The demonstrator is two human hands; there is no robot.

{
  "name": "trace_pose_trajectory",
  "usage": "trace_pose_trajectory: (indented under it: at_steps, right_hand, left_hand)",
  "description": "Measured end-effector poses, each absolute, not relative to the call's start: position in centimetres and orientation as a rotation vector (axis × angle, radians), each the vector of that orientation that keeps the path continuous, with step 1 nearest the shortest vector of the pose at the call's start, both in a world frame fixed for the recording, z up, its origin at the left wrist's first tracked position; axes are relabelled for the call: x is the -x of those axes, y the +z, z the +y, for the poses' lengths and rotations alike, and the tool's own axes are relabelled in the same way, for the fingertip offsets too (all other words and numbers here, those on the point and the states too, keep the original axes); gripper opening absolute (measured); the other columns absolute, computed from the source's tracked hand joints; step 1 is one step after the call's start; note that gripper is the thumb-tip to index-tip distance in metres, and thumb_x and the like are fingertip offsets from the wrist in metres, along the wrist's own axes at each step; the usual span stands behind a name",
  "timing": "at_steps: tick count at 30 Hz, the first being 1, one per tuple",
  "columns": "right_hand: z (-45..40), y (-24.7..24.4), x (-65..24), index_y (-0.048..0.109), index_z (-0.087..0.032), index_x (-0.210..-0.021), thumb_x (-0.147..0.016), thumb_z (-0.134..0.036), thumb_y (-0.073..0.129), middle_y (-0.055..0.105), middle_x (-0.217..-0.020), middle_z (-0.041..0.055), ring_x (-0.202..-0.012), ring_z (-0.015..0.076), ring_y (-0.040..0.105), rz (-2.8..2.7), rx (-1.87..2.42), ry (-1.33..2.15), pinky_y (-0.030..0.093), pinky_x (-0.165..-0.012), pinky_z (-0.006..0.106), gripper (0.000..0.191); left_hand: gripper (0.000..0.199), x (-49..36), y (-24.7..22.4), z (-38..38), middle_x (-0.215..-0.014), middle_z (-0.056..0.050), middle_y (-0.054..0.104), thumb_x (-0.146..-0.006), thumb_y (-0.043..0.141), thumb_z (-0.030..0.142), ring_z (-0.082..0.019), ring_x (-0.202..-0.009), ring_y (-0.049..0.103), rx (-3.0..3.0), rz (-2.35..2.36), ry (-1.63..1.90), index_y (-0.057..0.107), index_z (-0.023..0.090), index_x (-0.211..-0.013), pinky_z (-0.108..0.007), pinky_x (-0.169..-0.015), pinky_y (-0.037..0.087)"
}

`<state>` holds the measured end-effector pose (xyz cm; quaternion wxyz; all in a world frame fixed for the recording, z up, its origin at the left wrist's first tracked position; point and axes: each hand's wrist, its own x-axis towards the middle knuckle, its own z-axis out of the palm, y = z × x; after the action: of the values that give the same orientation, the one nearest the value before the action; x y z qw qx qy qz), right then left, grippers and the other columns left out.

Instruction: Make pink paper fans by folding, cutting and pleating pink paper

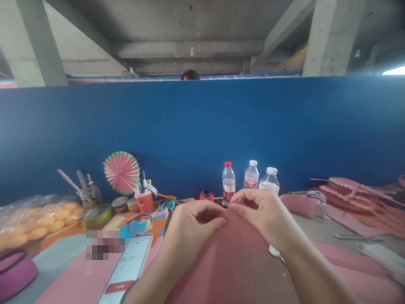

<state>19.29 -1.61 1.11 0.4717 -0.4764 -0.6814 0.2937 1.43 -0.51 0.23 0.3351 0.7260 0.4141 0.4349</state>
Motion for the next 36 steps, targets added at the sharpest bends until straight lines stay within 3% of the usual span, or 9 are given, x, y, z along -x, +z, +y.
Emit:
trace_pose_trajectory:
  at_steps: [11, 17, 24, 30, 36]
  right_hand:
    - [-2.3, 2.1, -19.5, 0.061, -0.019, -0.072, -0.081, -0.027, 0.054, 0.056, -0.063, -0.0017, -0.057, 0.0113, 0.046, -1.750, 1.184, 0.715, 0.033, -0.053, 0.025, 0.014]
    - [-1.9, 1.6, -20.0, 0.070, -0.022, -0.076, -0.076, -0.030, 0.061, 0.064, -0.067, 0.0004, -0.061, 0.0144, 0.052, -1.842, 1.238, 0.689, 0.034, -0.052, 0.026, 0.011]
    - [-1.8, 2.0, -20.4, 0.067, -0.019, -0.072, -0.077, -0.032, 0.059, 0.052, -0.055, -0.0021, -0.050, 0.0097, 0.040, -1.719, 1.305, 0.668, 0.026, -0.047, 0.024, 0.017]
    - [-2.1, 2.4, -20.2, 0.068, -0.019, -0.072, -0.076, -0.031, 0.060, 0.055, -0.057, -0.0007, -0.052, 0.0110, 0.045, -1.694, 1.306, 0.706, 0.031, -0.048, 0.024, 0.016]
    - [-1.9, 2.1, -20.2, 0.066, -0.020, -0.067, -0.074, -0.027, 0.059, 0.060, -0.059, -0.0010, -0.054, 0.0121, 0.050, -1.692, 1.247, 0.748, 0.034, -0.048, 0.024, 0.012]
  left_hand:
    - [0.010, -0.9, 0.5, -0.8, -0.078, 0.002, 0.073, -0.074, 0.065, 0.025, -0.018, -0.075, 0.065, -1.910, 1.170, 1.097, 0.075, 0.027, -0.073, -0.027, -0.066, 0.046]
    - [0.011, -1.1, 0.4, -0.8, -0.079, 0.002, 0.073, -0.077, 0.063, 0.025, -0.017, -0.076, 0.065, -1.903, 1.087, 1.035, 0.074, 0.027, -0.077, -0.025, -0.066, 0.046]
    - [0.011, -0.5, 0.8, -0.6, -0.083, 0.002, 0.071, -0.075, 0.063, 0.019, -0.017, -0.080, 0.063, -2.018, 1.027, 1.006, 0.070, 0.024, -0.082, -0.025, -0.071, 0.046]
    - [0.012, -0.3, 0.7, -0.6, -0.084, -0.001, 0.072, -0.076, 0.063, 0.021, -0.018, -0.080, 0.064, -1.951, 1.037, 1.003, 0.072, 0.023, -0.083, -0.026, -0.070, 0.046]
    - [0.010, -0.6, 1.2, -1.1, -0.072, -0.002, 0.071, -0.074, 0.062, 0.023, -0.017, -0.068, 0.062, -1.896, 1.139, 1.006, 0.072, 0.020, -0.074, -0.025, -0.061, 0.045]
